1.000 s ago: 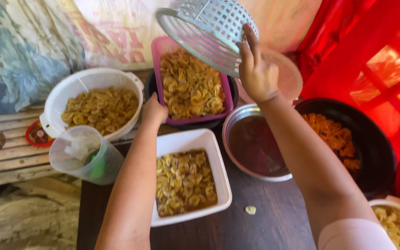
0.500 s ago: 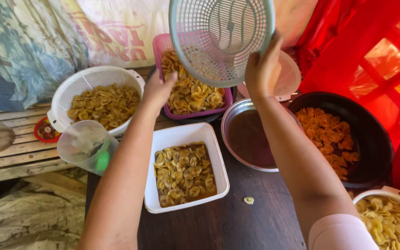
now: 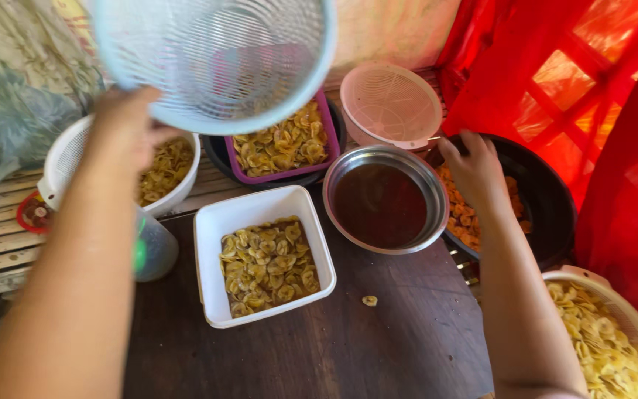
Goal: The person transfers sliced banana chips from a pink basket into a white colander, then pours a dark liquid from a metal bowl into a plastic cup. They pour the chips from a white container into the colander, add liquid from the cup using a green scoop, and shake the container to mix the contents.
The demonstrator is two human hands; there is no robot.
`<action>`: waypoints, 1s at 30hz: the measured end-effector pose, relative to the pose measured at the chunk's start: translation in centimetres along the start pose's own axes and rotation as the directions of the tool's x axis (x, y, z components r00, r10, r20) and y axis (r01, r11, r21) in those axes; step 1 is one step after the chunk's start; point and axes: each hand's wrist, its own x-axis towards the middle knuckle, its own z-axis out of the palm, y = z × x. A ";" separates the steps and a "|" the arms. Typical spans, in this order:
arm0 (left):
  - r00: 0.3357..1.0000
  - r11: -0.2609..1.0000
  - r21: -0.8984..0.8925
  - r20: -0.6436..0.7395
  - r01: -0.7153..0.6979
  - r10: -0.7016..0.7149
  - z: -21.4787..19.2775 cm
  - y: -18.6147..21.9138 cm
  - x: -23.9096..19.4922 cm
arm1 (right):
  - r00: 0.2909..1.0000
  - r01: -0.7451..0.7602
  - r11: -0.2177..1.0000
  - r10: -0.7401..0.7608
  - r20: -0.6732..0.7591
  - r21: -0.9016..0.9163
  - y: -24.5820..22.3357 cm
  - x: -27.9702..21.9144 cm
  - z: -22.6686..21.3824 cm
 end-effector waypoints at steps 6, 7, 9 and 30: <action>0.959 0.986 0.134 -0.252 -0.096 0.128 -14.2 2.5 -2.2 | 0.680 -0.716 0.625 0.528 0.509 0.310 9.1 -8.8 4.1; 0.948 0.984 0.157 -0.294 -0.080 0.124 -16.5 2.1 -3.1 | 0.629 -0.767 0.537 0.519 0.578 0.353 9.6 -9.9 4.9; 0.917 0.982 0.185 -0.384 -0.043 0.112 -20.9 1.0 -5.5 | 0.576 -0.815 0.403 0.493 0.651 0.416 10.5 -10.9 6.2; 0.633 0.906 0.110 -0.749 0.410 -0.195 -36.2 -14.6 -26.6 | 0.617 -0.787 0.409 0.551 0.562 0.462 11.4 -8.1 3.9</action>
